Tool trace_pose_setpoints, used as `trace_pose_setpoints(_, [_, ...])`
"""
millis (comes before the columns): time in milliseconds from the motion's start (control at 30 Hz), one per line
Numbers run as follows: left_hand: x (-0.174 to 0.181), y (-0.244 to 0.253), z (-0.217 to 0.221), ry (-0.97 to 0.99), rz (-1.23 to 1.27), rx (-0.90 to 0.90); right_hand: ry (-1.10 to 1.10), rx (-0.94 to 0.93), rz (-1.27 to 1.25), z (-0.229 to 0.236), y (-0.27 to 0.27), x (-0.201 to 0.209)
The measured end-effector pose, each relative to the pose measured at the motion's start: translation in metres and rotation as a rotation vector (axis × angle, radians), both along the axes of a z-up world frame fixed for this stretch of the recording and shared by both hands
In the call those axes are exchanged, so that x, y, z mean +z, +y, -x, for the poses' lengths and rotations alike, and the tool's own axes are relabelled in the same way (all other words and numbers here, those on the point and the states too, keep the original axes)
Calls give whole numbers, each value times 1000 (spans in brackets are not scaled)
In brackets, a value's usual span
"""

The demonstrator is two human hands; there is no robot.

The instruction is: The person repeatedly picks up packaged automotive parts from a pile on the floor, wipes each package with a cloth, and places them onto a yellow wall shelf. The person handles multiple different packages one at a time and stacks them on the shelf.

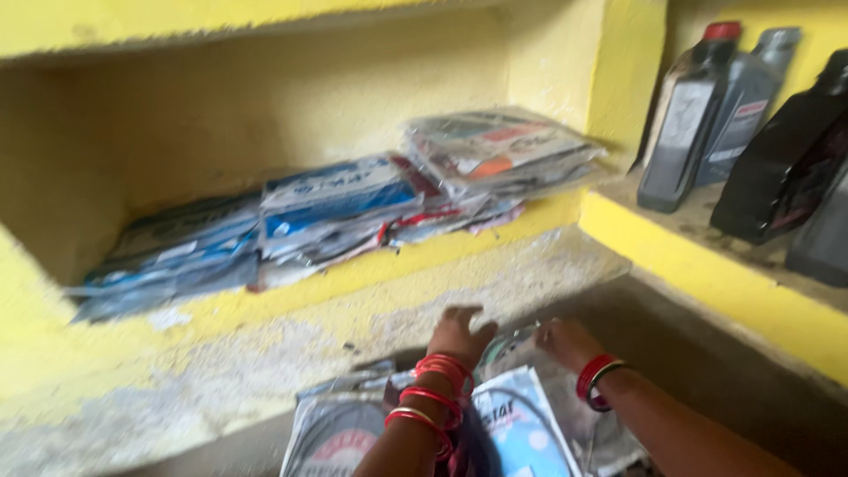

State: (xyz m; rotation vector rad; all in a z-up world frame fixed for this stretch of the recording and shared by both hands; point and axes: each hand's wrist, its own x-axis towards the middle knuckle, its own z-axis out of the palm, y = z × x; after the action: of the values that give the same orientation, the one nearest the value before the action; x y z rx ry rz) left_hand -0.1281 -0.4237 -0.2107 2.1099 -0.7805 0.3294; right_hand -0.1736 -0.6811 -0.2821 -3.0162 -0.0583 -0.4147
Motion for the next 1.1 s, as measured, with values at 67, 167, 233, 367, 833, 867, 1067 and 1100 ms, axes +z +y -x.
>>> trace_pose_setpoints(67, [-33,30,3,165,-59,-135,152,102,149,10,26,-41])
trace_pose_setpoints(167, [-86,64,10,350,-56,-21,330,-266,-464,24,63,-74])
trace_pose_setpoints(233, [-119,80,13,362,-69,4,278,-452,-583,36,74,-76])
trace_pose_setpoints(367, [-182,111,14,494,-169,95,180,-479,-717,63,82,-67])
trace_pose_setpoints(833, [-104,48,53,675,404,-373,-107,-39,-865,41,130,121])
trace_pose_setpoints(867, [-96,46,48,711,465,-392,-13,13,-990,39,148,127])
trace_pose_setpoints(1067, [-110,130,13,810,835,-21,378,394,-1583,37,198,123])
trace_pose_setpoints(1100, [-115,153,14,773,897,-9,315,418,-1615,34,196,114])
